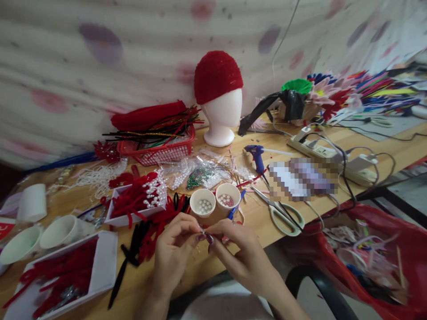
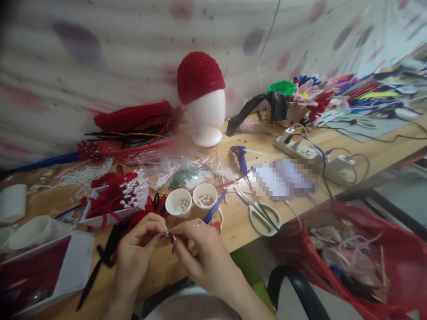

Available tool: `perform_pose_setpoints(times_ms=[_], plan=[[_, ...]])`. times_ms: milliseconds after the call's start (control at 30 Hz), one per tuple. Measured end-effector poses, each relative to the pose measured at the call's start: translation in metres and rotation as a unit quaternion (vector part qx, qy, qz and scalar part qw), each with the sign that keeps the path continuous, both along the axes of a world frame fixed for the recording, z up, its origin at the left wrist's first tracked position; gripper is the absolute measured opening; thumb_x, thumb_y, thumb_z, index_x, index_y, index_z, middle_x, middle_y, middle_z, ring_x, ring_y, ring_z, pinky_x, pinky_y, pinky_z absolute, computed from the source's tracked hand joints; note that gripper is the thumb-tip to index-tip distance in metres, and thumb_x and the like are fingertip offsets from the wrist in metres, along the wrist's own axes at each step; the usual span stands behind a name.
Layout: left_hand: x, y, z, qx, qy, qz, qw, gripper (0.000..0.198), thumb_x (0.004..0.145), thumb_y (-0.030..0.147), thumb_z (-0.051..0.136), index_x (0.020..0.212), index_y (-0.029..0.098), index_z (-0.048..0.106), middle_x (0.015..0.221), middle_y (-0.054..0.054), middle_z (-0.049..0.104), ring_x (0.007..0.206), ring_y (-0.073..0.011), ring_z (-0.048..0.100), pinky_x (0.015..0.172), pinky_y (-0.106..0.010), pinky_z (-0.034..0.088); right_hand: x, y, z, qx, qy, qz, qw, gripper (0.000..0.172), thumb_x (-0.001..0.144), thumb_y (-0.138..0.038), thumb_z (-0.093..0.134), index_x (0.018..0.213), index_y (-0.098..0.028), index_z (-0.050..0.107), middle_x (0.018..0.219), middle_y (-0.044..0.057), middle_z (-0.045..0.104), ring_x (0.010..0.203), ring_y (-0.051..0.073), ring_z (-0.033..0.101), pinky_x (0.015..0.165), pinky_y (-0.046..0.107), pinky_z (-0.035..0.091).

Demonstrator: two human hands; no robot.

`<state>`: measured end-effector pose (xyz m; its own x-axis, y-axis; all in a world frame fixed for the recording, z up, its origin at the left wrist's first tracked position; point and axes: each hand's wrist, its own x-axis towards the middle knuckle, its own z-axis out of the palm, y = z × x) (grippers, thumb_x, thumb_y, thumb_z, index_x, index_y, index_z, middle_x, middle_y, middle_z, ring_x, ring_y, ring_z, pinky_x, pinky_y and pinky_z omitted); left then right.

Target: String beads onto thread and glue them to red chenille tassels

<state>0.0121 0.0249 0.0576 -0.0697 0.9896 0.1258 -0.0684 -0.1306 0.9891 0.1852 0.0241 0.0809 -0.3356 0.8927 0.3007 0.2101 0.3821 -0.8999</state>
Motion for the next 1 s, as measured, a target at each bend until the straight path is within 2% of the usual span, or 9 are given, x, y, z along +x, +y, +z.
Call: perform_pose_setpoints(times_ms=[167,400,567,767,1000], plan=[[-0.001,0.000,0.003,0.003,0.022,-0.024,0.999,0.022,0.079,0.036,0.082,0.069,0.020,0.072,0.075,-0.002,0.059,0.069,-0.0156,0.056,0.064,-0.021,0.048,0.001,-0.004,0.004,0.004,0.000,0.000,1.000,0.017,0.095,-0.016,0.055,0.101,-0.017,0.071,0.078,0.004,0.071,0.069,0.016,0.064,0.066,0.027,0.048],[0.000,-0.002,0.007,0.011,0.043,-0.044,0.998,0.034,0.082,0.047,0.078,0.066,0.019,0.067,0.071,-0.001,0.056,0.065,-0.0157,0.053,0.060,-0.022,0.044,0.001,-0.004,0.004,-0.063,0.041,0.023,0.997,0.019,0.101,-0.027,0.053,0.092,-0.019,0.068,0.072,0.001,0.067,0.065,0.014,0.060,0.059,0.023,0.044],[0.003,-0.005,0.004,0.031,0.050,-0.023,0.998,0.025,0.082,0.039,0.080,0.067,0.021,0.069,0.072,0.000,0.058,0.067,-0.0153,0.058,0.063,-0.020,0.047,-0.001,-0.003,-0.004,-0.105,0.075,0.013,0.992,0.023,0.102,-0.037,0.055,0.090,-0.018,0.063,0.075,0.002,0.066,0.067,0.014,0.060,0.059,0.024,0.044],[0.005,-0.005,-0.007,0.068,0.010,0.025,0.997,0.010,0.078,0.026,0.083,0.073,0.022,0.075,0.077,-0.002,0.062,0.073,-0.0166,0.062,0.065,-0.021,0.051,-0.006,-0.001,-0.011,-0.175,0.160,0.009,0.972,0.039,0.098,-0.055,0.059,0.087,-0.017,0.062,0.069,0.002,0.064,0.061,0.013,0.058,0.056,0.023,0.043],[0.003,-0.001,-0.005,0.076,0.054,-0.019,0.996,0.014,0.086,0.028,0.075,0.075,0.022,0.069,0.078,-0.001,0.058,0.071,-0.0149,0.058,0.064,-0.020,0.049,-0.007,0.003,-0.013,-0.225,0.202,0.044,0.952,0.039,0.095,-0.056,0.064,0.088,-0.018,0.059,0.068,0.000,0.061,0.061,0.012,0.056,0.059,0.024,0.043]])
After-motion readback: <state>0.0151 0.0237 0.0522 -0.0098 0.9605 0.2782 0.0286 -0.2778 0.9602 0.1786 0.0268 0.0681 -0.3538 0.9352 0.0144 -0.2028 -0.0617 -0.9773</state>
